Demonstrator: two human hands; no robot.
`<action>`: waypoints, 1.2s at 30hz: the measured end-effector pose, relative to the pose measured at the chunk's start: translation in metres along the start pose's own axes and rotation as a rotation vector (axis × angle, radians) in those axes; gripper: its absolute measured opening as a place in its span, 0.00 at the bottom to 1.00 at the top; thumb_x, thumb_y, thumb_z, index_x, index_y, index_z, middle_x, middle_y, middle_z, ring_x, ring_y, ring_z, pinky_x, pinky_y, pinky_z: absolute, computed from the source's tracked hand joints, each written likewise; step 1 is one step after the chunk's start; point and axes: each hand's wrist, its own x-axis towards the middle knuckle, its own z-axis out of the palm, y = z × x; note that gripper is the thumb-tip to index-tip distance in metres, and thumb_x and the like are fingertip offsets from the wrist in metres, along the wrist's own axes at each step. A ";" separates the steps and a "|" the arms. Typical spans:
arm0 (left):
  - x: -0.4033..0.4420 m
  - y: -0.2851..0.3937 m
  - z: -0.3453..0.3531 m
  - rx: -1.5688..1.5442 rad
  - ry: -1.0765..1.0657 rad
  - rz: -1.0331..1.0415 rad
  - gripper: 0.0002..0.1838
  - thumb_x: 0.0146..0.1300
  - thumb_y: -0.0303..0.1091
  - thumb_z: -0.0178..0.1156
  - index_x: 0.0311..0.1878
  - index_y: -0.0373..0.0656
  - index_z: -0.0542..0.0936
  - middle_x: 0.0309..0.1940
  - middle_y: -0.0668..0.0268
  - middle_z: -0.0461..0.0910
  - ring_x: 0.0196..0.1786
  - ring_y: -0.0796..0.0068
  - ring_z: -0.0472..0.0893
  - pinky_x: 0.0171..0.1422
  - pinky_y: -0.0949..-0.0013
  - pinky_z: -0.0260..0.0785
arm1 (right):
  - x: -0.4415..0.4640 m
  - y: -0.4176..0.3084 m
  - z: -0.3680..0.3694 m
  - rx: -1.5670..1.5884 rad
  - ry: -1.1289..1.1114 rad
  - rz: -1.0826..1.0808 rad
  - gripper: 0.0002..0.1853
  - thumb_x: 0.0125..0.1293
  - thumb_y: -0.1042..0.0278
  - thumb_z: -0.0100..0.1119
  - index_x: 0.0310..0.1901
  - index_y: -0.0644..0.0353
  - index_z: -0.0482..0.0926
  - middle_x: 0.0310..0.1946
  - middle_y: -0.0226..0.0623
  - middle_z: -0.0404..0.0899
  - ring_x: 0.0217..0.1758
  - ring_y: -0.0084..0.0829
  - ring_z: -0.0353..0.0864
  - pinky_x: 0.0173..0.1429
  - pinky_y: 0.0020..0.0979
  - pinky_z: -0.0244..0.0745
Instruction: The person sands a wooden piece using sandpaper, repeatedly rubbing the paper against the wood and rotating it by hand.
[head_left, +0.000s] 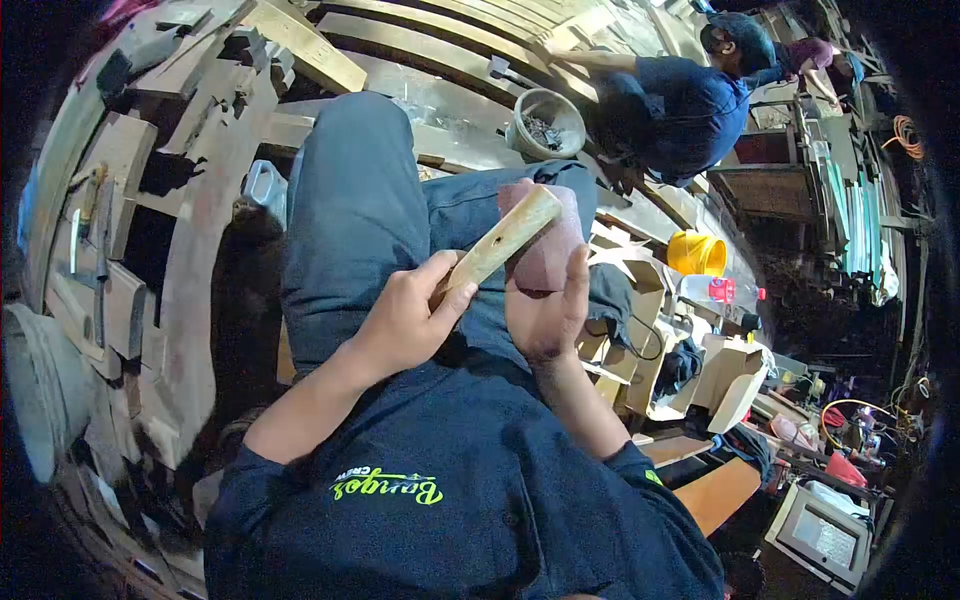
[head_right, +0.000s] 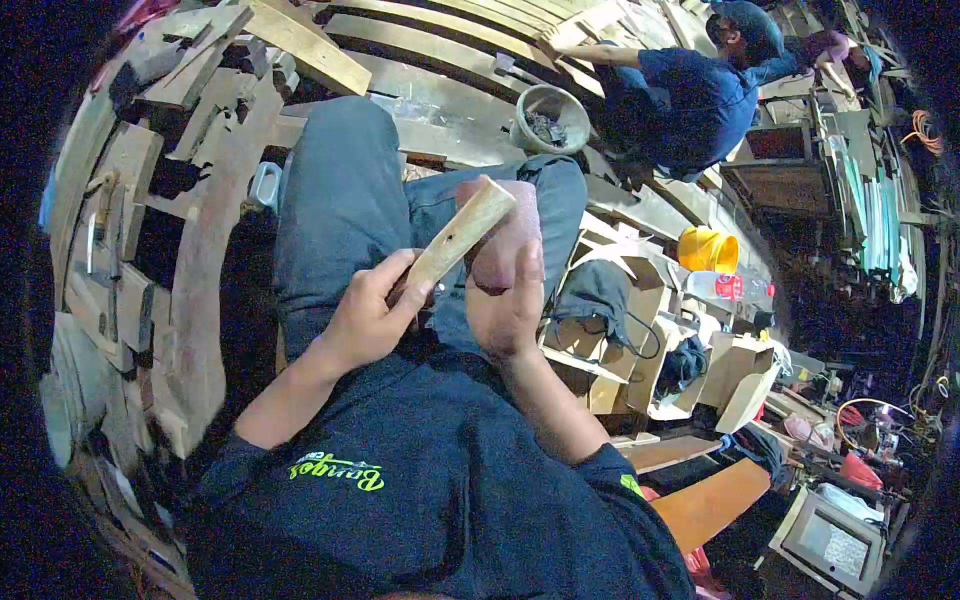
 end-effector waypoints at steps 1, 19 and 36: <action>0.001 -0.002 -0.002 -0.108 -0.055 -0.078 0.14 0.71 0.36 0.58 0.52 0.35 0.75 0.27 0.57 0.79 0.27 0.61 0.80 0.33 0.62 0.71 | 0.001 0.002 -0.013 -0.466 0.038 -0.087 0.36 0.75 0.41 0.47 0.69 0.66 0.63 0.68 0.45 0.68 0.72 0.39 0.66 0.76 0.39 0.58; -0.011 0.000 0.013 0.430 -0.006 0.244 0.33 0.66 0.35 0.60 0.74 0.60 0.66 0.34 0.55 0.75 0.26 0.49 0.80 0.31 0.53 0.77 | 0.021 0.000 0.000 -0.088 0.047 -0.157 0.34 0.80 0.42 0.30 0.73 0.64 0.59 0.69 0.46 0.66 0.72 0.40 0.67 0.75 0.39 0.60; -0.012 0.009 0.008 0.539 -0.005 0.175 0.31 0.67 0.35 0.58 0.74 0.60 0.67 0.35 0.57 0.76 0.26 0.53 0.81 0.31 0.55 0.78 | 0.010 0.006 -0.002 -0.067 -0.059 -0.029 0.38 0.78 0.38 0.34 0.75 0.63 0.53 0.76 0.43 0.57 0.78 0.43 0.57 0.80 0.43 0.49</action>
